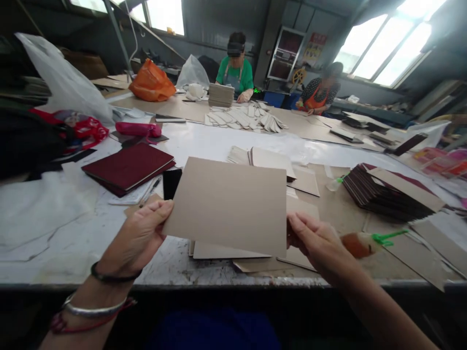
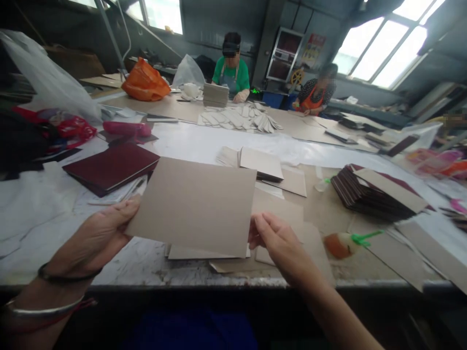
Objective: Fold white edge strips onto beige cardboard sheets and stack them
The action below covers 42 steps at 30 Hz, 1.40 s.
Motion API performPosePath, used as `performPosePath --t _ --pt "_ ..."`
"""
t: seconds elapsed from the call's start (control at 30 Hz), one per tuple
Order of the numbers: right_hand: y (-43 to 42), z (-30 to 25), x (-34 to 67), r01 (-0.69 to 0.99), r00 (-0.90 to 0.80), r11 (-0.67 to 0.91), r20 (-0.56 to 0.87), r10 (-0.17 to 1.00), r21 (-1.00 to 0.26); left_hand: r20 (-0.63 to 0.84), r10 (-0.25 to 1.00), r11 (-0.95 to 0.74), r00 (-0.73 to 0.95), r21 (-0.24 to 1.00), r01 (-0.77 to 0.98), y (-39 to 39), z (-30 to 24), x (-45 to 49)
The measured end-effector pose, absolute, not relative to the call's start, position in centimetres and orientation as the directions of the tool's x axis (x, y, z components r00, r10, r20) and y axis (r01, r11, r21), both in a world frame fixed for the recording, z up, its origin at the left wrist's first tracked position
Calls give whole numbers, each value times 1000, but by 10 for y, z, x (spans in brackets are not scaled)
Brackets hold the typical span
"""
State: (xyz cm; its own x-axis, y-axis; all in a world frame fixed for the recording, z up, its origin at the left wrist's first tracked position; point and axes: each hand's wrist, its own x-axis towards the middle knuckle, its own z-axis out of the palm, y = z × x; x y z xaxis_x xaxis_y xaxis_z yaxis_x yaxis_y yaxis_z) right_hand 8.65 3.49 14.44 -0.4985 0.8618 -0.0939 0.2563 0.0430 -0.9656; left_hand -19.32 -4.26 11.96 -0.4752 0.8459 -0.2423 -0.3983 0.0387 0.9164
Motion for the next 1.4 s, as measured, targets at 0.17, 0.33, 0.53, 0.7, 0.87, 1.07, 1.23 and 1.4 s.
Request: performPosePath --t 0.17,0.33,0.53,0.7,0.87,1.07,1.23,1.4 --pt "27 113 89 486 -393 141 -72 917 -863 -309 821 94 -480 903 -420 -48 72 -176" --pt "42 78 91 580 -354 100 -140 925 -809 -250 758 199 -603 968 -152 -57 33 -163" --pt "54 42 90 710 -365 259 -27 931 -654 -162 716 326 -679 938 119 -57 18 -156" --pt "59 28 89 792 -348 311 29 937 -525 -153 696 431 -702 870 238 -50 20 -147" --pt "62 23 88 813 -332 278 -15 943 -511 -142 693 470 -707 833 293 -43 15 -146" --pt "62 21 87 821 -351 319 21 936 -473 -134 688 537 -713 754 377 -41 10 -146" --pt "64 19 87 829 -367 328 1 930 -454 -129 686 569 -716 708 418 -41 11 -144" --pt "72 15 88 865 -372 314 -79 925 -392 -139 662 607 -737 677 417 -40 12 -142"
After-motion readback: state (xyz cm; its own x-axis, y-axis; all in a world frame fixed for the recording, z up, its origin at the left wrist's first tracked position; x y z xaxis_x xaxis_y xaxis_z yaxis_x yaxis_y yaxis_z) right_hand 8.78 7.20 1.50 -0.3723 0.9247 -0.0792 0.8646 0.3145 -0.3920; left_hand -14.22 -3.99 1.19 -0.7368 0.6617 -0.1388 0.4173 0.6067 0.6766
